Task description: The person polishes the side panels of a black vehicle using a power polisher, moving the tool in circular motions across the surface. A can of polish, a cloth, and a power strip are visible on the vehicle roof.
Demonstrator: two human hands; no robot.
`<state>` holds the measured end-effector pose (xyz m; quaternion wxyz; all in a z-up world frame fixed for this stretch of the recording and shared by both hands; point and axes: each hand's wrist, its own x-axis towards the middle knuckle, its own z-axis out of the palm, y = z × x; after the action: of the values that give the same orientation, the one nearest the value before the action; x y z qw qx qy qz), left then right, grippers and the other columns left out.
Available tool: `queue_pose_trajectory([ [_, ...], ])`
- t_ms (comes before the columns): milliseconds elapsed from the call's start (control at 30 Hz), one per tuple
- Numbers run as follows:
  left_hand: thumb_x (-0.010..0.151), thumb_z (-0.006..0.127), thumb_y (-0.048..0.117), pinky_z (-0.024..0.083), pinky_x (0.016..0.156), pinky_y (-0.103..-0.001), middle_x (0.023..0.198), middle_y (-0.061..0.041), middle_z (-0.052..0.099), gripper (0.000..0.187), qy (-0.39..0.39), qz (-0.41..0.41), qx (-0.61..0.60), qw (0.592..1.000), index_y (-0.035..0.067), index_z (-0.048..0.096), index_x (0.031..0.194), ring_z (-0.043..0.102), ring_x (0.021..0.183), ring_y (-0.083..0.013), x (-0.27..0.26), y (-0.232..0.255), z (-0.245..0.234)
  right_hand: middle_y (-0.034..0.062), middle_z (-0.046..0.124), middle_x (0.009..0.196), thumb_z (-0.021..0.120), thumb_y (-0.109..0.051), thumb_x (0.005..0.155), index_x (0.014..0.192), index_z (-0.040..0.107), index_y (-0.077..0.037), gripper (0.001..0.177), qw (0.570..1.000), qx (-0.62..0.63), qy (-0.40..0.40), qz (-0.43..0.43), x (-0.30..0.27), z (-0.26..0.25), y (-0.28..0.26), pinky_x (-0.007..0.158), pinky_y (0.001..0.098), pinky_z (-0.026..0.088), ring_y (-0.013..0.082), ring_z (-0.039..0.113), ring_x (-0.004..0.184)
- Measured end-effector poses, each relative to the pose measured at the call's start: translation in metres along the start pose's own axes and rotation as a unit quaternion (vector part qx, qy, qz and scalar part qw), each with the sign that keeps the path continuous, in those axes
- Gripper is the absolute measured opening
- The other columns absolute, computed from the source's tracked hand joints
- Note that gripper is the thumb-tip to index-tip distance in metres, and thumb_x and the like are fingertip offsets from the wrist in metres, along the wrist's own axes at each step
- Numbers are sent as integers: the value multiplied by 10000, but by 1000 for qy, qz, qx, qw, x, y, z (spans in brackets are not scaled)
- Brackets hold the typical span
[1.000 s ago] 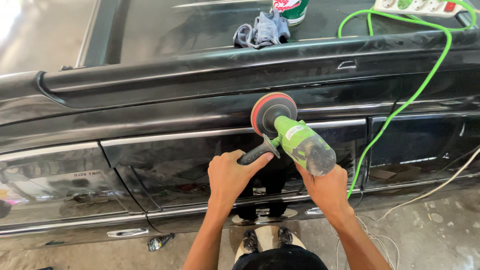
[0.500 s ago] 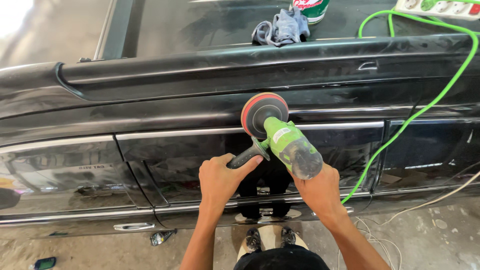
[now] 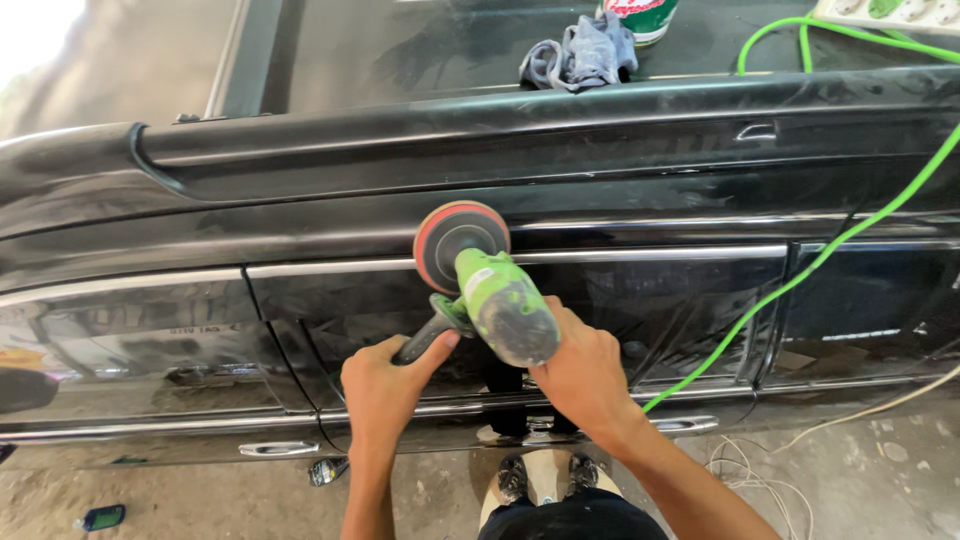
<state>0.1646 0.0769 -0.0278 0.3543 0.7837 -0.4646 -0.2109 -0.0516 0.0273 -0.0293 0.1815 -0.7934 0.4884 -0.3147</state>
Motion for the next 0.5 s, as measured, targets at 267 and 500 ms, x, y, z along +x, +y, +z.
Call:
queue_pose_trajectory([
  [267,684,839,588,414,474,-409,442,-133,557,618,-39,-29,12,999,-15,714,634,498,397,-240,-12,24,25,149,734,898,735,-173,802,1095,573,-78,348,995,-51,-41,79,-16,-30,19,640,508,542,424,697,772],
  [500,661,829,599,460,498,-391,475,-145,609,575,-89,4,-14,996,29,764,712,569,420,-262,-19,49,58,155,762,930,738,-234,874,1154,679,-95,318,992,-64,25,105,-40,-54,44,642,470,558,402,715,818],
])
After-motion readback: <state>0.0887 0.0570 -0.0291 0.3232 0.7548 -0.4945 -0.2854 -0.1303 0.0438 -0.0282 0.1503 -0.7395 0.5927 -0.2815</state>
